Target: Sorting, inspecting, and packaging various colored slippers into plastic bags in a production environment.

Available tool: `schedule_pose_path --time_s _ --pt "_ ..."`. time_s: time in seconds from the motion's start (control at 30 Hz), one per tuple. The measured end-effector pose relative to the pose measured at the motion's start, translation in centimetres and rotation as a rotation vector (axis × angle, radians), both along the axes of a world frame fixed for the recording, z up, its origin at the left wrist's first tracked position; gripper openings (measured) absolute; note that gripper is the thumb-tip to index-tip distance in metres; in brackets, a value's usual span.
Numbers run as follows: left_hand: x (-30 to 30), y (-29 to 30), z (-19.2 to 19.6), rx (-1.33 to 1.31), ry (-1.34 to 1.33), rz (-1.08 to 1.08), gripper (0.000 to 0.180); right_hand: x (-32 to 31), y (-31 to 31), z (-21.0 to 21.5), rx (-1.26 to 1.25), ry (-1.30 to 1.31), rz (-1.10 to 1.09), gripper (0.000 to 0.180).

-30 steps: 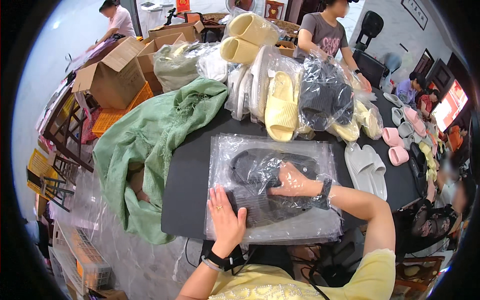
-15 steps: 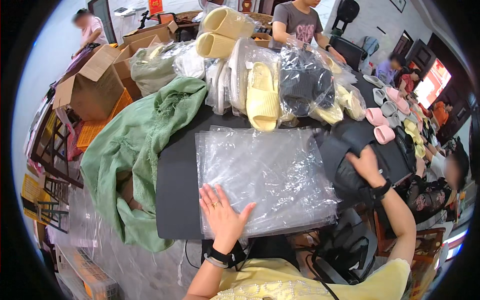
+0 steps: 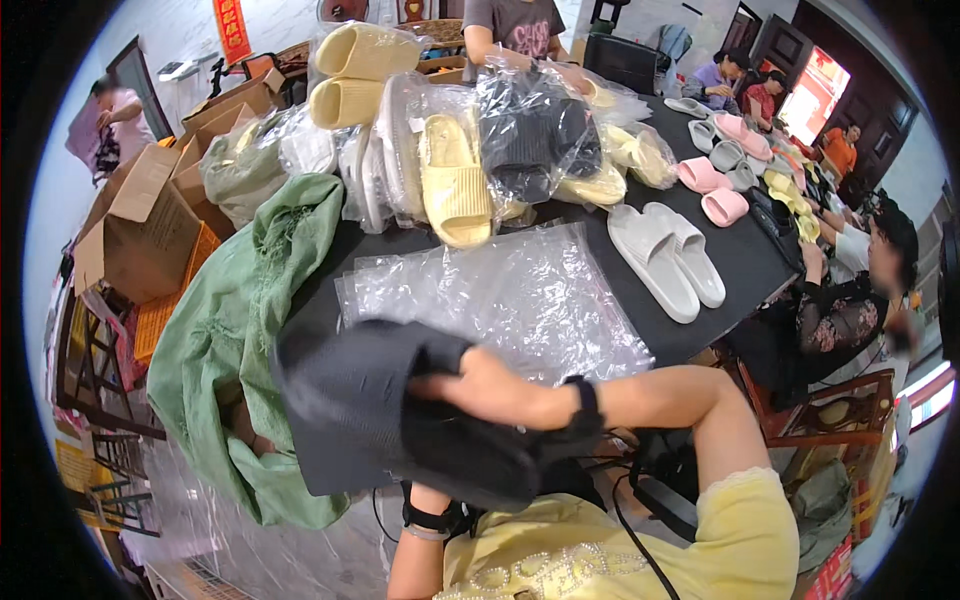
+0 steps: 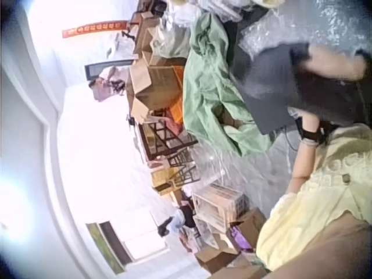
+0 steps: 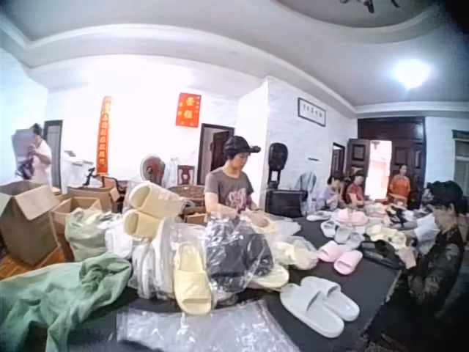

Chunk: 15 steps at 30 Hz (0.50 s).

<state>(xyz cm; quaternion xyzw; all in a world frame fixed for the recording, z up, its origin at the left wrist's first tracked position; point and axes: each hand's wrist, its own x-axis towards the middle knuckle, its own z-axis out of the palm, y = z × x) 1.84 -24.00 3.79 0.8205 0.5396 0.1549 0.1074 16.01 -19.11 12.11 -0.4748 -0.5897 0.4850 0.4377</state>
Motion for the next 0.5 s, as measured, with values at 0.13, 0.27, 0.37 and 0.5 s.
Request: schedule_pose_path --time_s 0.13,0.27,0.37,0.5 --pt "-0.7 -0.5 -1.4 -0.006 -0.083 -0.078 0.066 0.6 -1.6 -4.9 0.051 -0.33 -0.021 0.05" --pt "0.8 1.4 -1.1 0.034 0.026 0.164 0.068 7.4 -2.0 -6.6 0.027 -0.515 -0.234 0.046" --pt "1.5 1.5 -1.2 0.067 0.022 0.222 0.073 14.2 -2.0 -7.5 0.004 -0.597 -0.492 0.043" --pt "1.6 1.4 -1.2 0.07 0.002 0.222 0.075 19.1 -1.3 -6.8 -0.197 -0.664 -0.684 0.052"
